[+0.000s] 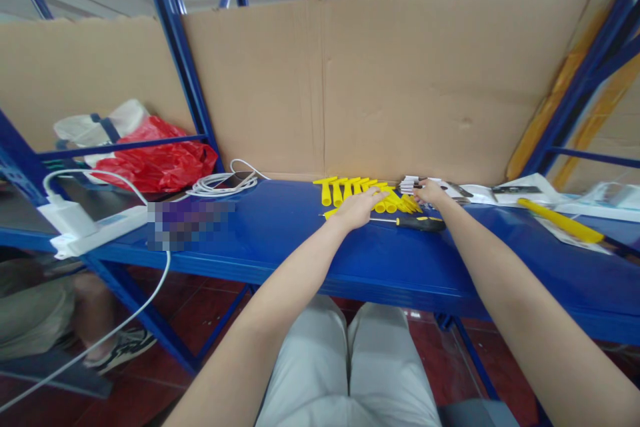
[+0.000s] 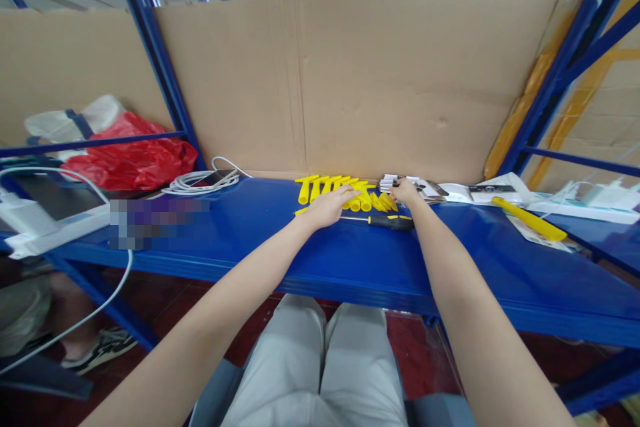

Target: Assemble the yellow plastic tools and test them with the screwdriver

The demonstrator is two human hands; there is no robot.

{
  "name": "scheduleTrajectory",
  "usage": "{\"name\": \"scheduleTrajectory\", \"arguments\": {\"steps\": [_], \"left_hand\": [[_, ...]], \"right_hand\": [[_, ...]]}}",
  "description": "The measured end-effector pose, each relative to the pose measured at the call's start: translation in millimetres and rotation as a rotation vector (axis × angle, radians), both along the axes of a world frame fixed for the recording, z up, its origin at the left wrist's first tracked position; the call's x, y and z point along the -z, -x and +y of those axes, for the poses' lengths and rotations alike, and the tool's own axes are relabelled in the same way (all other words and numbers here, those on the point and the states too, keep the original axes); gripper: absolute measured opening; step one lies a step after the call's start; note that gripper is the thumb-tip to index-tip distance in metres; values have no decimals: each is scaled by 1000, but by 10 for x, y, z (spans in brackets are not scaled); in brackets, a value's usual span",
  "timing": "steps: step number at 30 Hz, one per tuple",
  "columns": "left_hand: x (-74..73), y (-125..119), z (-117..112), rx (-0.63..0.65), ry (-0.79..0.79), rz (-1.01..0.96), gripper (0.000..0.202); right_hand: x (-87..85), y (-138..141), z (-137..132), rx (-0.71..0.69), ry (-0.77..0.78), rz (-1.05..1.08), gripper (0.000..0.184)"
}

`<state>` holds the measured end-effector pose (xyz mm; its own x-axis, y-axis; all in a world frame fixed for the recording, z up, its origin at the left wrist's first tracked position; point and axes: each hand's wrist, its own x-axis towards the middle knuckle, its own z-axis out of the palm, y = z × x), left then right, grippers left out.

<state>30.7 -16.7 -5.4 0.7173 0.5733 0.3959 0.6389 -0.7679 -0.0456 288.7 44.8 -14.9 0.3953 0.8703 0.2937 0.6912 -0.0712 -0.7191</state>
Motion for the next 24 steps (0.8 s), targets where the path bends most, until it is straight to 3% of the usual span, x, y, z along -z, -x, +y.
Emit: {"name": "scheduleTrajectory", "arguments": {"steps": [5, 9, 16, 20, 24], "left_hand": [[12, -8, 8, 13, -6, -15, 68], [18, -7, 10, 14, -4, -19, 69], [30, -14, 22, 0, 2, -19, 69], [20, -29, 16, -16, 13, -35, 76], [-6, -25, -22, -62, 42, -50, 75]], "right_hand": [[-20, 51, -100, 6, 72, 17, 46], [-160, 134, -286, -52, 35, 27, 25], [-423, 554, -655, -372, 56, 256, 11], [-408, 686, -693, -528, 81, 365, 22], [-380, 645, -626, -453, -44, 499, 30]]}}
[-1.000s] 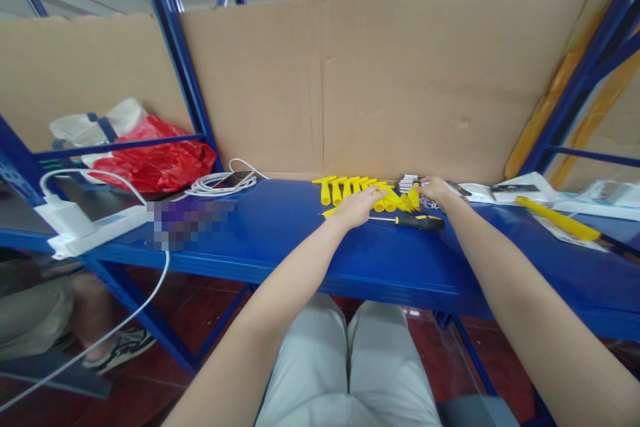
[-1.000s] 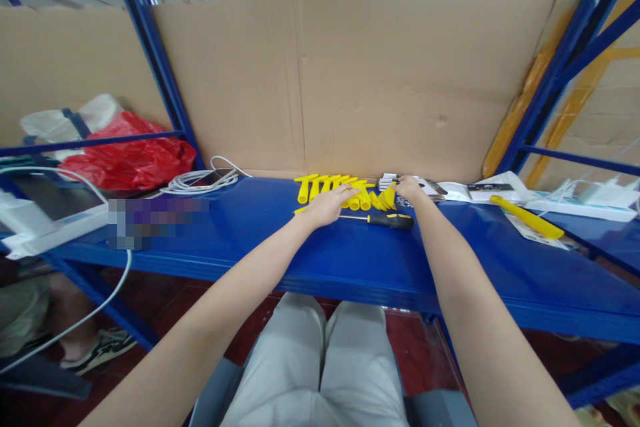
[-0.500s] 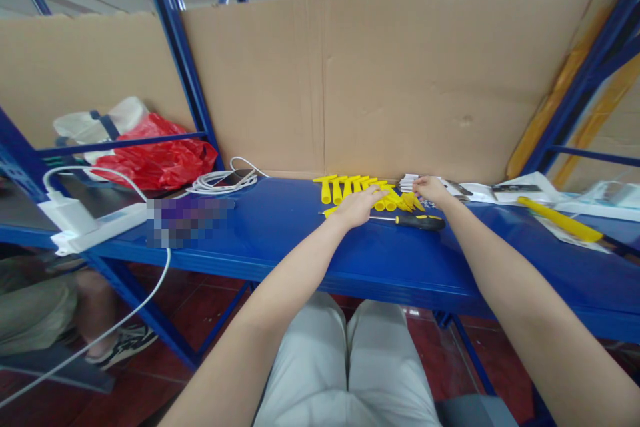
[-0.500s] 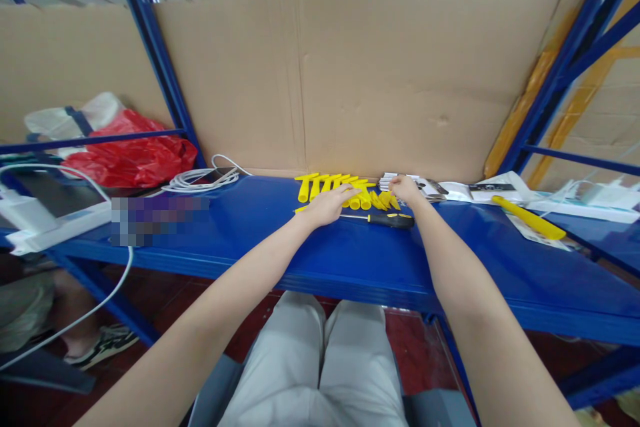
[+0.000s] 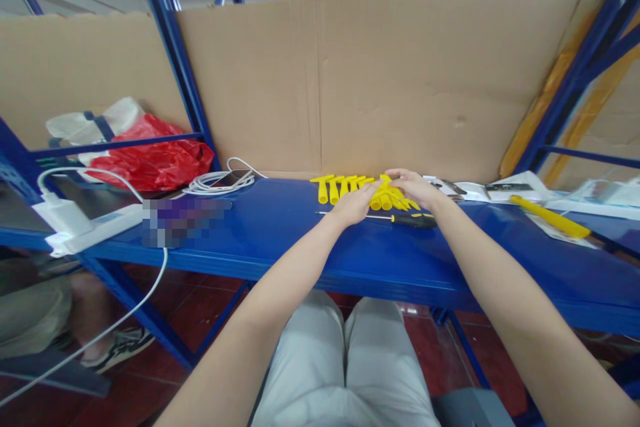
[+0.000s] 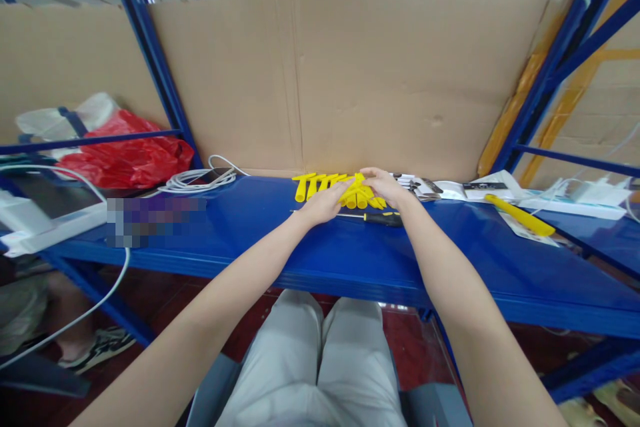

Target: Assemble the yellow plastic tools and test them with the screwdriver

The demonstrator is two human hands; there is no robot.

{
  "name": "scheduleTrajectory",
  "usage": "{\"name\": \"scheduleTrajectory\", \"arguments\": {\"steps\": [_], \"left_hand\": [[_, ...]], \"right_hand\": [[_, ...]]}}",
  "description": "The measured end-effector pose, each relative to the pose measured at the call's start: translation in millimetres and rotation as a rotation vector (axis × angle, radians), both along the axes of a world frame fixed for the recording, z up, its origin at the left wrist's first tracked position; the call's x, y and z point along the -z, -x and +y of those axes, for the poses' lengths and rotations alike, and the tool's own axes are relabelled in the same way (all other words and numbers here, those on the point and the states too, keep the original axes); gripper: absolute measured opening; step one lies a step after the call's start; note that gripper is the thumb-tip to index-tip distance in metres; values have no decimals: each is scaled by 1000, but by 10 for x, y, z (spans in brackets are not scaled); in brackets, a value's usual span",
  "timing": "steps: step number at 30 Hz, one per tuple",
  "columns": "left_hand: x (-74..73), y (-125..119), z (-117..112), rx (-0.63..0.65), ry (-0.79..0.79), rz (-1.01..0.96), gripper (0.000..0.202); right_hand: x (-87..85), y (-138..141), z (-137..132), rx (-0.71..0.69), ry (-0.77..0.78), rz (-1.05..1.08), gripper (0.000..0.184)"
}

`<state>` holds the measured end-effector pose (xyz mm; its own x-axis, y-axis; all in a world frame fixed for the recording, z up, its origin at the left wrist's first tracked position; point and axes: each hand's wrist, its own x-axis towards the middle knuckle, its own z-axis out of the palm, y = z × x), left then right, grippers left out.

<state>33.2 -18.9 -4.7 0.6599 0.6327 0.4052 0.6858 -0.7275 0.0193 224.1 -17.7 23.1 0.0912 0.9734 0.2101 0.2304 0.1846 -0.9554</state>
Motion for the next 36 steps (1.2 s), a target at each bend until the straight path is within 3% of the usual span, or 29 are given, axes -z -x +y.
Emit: {"name": "scheduleTrajectory", "arguments": {"steps": [6, 11, 15, 18, 23, 26, 30, 36], "left_hand": [[5, 16, -6, 27, 10, -15, 71], [29, 4, 20, 85, -37, -60, 62], [29, 25, 76, 61, -70, -150, 58], [3, 100, 151, -107, -50, -236, 57], [-62, 348, 279, -525, 38, -402, 59], [-62, 485, 331, -701, 102, -441, 58], [-15, 564, 363, -789, 174, -422, 53], [42, 592, 420, -807, 246, -398, 45]], "right_hand": [[-36, -282, 49, 255, -43, 316, 14], [-39, -455, 49, 160, -4, 392, 2], [-71, -466, 4, 148, 40, 502, 20], [-95, -456, -43, 174, 49, 521, 25], [-85, -399, -83, 183, 117, 429, 16], [-73, -346, -87, 182, 116, 374, 12], [-62, -320, -87, 197, 107, 338, 10], [-25, -374, -65, 209, 100, 287, 7]]}}
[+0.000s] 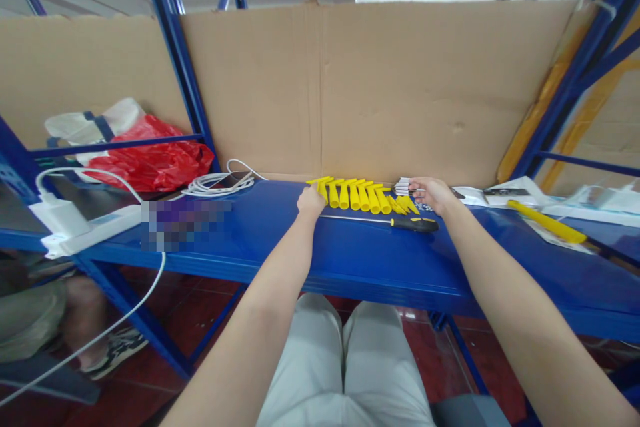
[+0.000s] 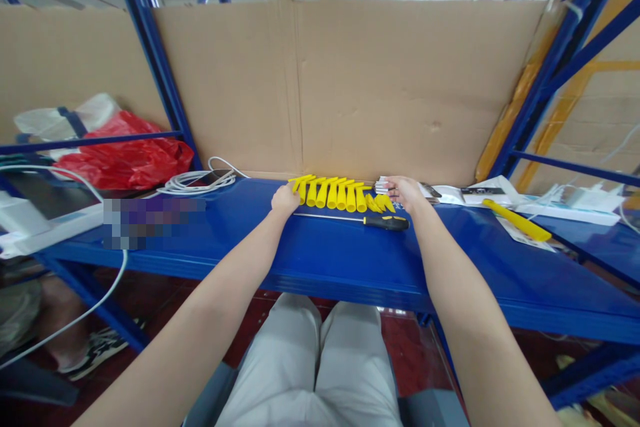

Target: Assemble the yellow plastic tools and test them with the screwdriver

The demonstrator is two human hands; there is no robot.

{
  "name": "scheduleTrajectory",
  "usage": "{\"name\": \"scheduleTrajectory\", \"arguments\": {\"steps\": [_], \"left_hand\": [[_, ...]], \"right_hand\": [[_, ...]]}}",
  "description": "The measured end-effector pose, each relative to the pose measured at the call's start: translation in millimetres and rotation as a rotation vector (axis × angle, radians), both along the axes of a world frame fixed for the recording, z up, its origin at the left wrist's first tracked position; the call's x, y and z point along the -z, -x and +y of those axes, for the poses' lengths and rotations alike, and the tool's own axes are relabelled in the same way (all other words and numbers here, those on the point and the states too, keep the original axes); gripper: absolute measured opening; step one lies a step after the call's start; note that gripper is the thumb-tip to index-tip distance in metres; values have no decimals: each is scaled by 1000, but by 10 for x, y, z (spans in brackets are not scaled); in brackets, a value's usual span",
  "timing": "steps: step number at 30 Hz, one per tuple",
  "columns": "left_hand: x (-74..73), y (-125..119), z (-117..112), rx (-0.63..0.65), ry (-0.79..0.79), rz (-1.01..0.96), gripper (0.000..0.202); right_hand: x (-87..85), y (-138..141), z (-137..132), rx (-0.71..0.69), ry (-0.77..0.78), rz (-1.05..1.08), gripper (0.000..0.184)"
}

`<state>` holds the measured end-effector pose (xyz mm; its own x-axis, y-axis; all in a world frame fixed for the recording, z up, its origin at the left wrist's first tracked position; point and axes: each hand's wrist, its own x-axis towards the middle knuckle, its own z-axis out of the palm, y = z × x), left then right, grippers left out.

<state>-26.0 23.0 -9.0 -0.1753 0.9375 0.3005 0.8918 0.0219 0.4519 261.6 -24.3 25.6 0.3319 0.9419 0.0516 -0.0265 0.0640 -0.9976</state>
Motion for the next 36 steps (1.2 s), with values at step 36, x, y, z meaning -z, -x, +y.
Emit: {"name": "scheduleTrajectory", "arguments": {"steps": [36], "left_hand": [[23, 15, 127, 83, -7, -7, 33]], "right_hand": [[3, 33, -36, 17, 14, -72, 9]]}}
